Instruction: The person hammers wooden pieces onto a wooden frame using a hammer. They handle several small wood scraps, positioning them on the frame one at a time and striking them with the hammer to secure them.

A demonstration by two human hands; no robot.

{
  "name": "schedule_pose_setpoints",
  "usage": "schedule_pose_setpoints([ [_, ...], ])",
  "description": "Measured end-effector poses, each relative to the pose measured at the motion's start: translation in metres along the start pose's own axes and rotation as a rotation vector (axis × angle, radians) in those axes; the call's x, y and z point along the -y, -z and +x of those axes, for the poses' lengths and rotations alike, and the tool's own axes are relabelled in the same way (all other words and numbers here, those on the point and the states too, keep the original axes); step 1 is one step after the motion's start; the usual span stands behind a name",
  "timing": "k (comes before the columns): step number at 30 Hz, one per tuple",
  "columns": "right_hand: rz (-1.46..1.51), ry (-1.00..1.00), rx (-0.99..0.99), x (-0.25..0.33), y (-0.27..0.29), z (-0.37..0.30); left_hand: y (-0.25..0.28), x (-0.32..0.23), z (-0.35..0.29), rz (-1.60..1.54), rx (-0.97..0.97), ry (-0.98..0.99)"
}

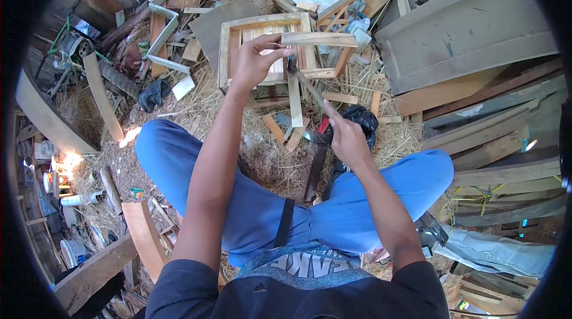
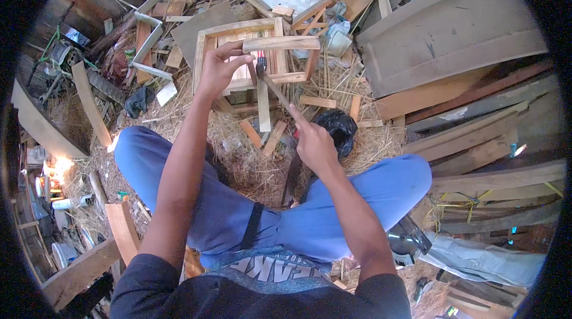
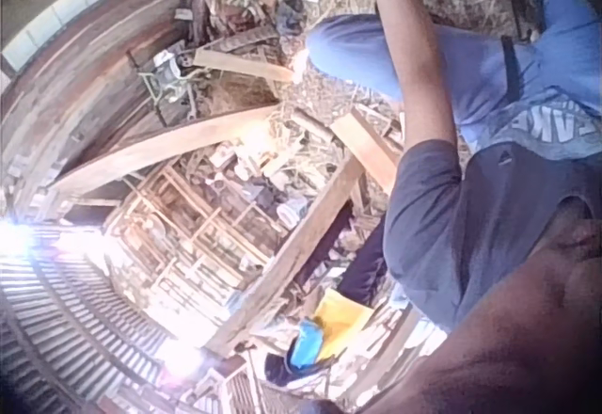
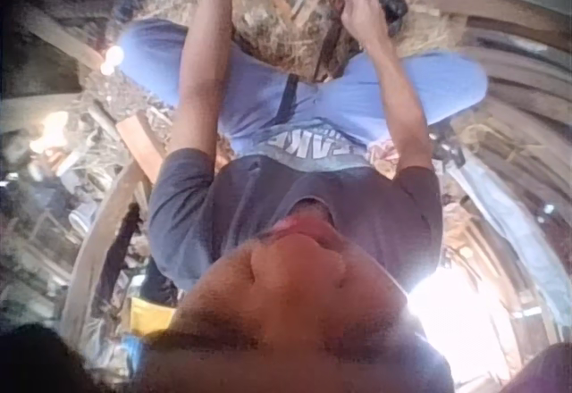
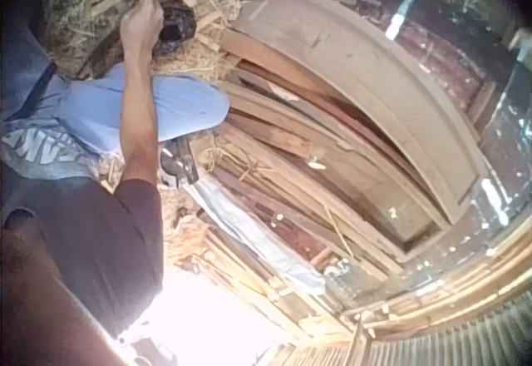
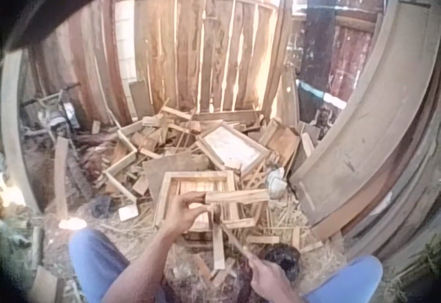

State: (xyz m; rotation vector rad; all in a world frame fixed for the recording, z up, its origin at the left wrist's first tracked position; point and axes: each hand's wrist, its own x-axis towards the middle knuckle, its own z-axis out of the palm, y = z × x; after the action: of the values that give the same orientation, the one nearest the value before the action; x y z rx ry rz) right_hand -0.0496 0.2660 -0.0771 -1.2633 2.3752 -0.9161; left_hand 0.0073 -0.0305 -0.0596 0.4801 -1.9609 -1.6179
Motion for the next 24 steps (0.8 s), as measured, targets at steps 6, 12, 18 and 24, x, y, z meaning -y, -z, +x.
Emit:
schedule_pose_setpoints([
  [6,-0.031,-0.052,-0.024,0.002,0.008,-0.001,-0.002,-0.004,0.003,0.009,0.022,-0.013],
  [12,0.135,-0.31,-0.044,0.023,0.041,0.005,0.009,0.012,0.001,-0.146,-0.069,0.057],
  [18,0.223,-0.262,-0.324,-0.008,0.06,0.011,0.021,0.007,0.003,-0.286,-0.275,0.221],
  [24,0.549,-0.269,-0.447,-0.004,0.053,0.03,-0.004,0.008,-0.007,-0.461,-0.276,0.433],
])
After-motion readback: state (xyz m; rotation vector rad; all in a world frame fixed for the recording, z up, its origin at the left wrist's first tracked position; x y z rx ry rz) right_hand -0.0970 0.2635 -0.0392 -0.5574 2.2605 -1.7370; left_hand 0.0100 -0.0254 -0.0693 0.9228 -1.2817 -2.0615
